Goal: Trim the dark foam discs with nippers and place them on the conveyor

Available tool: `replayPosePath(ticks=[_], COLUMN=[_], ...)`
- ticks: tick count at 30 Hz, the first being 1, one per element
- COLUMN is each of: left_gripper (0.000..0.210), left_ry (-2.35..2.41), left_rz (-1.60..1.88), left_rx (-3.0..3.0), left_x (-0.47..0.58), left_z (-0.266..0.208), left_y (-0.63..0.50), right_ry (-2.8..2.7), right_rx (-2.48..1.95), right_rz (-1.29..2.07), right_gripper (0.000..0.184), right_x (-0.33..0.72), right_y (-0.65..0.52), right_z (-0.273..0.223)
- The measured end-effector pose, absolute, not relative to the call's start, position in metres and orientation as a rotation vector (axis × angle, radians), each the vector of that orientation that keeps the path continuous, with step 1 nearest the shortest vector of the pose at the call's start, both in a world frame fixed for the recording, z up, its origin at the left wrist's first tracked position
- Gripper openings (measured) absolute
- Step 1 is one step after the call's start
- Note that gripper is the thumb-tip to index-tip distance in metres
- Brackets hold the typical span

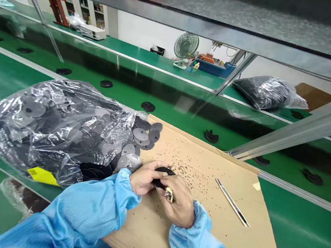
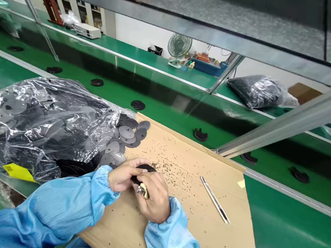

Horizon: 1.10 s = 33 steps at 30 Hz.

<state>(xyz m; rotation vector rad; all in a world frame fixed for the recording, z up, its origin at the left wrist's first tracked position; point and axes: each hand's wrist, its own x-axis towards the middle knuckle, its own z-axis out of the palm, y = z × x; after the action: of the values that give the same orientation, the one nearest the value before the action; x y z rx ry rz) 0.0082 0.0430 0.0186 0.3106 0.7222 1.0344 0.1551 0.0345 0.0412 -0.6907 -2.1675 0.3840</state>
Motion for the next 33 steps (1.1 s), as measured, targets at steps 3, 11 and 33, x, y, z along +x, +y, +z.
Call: replayPosePath(ticks=[3,11,33], left_gripper=[0.054,0.057,0.028], left_ry=[0.748,0.779,0.789], left_rz=[1.120,1.010,0.916], left_rx=[0.302,0.388,0.365], left_x=[0.009,0.014,0.008], left_z=[0.017,0.006,0.011], left_y=[0.047,0.050,0.050], right_ry=[-2.117,-2.452,-2.048], right_rx=[-0.909,-1.370,-1.378], right_rz=[0.445,0.424,0.591], right_gripper=[0.015,0.033,0.014], right_x=[0.146,0.071,0.102], right_y=[0.061,0.163,0.138], right_z=[0.060,0.071,0.058])
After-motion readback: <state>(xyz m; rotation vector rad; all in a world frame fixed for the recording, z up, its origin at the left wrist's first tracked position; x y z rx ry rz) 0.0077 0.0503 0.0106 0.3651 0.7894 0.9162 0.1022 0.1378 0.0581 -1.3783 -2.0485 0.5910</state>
